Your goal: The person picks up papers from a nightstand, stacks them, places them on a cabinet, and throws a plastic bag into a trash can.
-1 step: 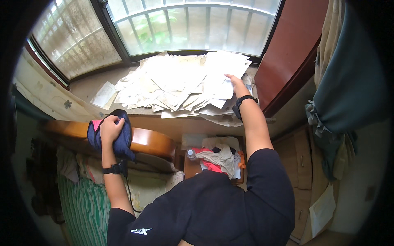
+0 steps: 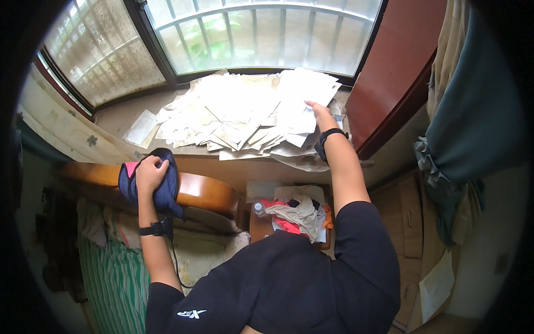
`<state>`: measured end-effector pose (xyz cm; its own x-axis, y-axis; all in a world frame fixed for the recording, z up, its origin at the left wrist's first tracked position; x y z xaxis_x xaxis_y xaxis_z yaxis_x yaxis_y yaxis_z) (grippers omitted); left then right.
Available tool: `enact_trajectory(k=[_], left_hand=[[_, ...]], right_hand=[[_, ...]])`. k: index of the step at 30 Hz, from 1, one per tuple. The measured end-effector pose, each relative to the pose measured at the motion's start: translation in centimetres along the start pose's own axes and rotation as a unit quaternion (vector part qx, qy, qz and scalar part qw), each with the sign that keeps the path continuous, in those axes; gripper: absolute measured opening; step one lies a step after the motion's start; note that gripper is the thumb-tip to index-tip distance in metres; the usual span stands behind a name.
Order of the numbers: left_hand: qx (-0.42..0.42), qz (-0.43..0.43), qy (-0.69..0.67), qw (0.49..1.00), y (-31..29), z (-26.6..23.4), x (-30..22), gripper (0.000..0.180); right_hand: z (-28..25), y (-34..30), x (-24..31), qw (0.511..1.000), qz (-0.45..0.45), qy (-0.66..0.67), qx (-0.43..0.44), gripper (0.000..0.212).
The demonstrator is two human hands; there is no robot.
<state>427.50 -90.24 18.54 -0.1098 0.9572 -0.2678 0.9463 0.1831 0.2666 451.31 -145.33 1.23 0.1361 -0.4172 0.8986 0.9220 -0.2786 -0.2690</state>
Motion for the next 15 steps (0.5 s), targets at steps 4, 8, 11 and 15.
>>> enact_trajectory(k=[4,8,11,15], left_hand=[[0.004,-0.028,0.013,1.000,-1.0,0.4,1.6,0.037],[0.007,-0.040,0.013,0.999,-1.2,0.3,1.2,0.037],[0.006,-0.032,0.004,0.999,-0.9,0.2,0.7,0.037],[0.010,-0.037,0.007,0.999,-0.5,0.4,1.0,0.037]], right_hand=[[5.4,-3.3,-1.1,0.957,-0.070,-0.235,-0.155,0.034],[6.6,-6.6,1.2,0.911,-0.139,-0.341,-0.186,0.039],[4.8,-7.9,3.5,0.903,-0.144,-0.363,-0.181,0.038],[0.1,-7.3,4.7,0.874,-0.210,-0.398,-0.185,0.034]])
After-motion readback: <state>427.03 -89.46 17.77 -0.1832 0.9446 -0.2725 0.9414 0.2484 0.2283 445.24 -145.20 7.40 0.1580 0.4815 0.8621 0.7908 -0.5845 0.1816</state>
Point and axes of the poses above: each hand's wrist, its own y-axis towards the middle knuckle, its own z-axis out of the palm, x = y × z, the point moved 1 cm from there along y, towards the middle knuckle, and after that the axes turned 8 degrees about -z, right-handed, at the moved point
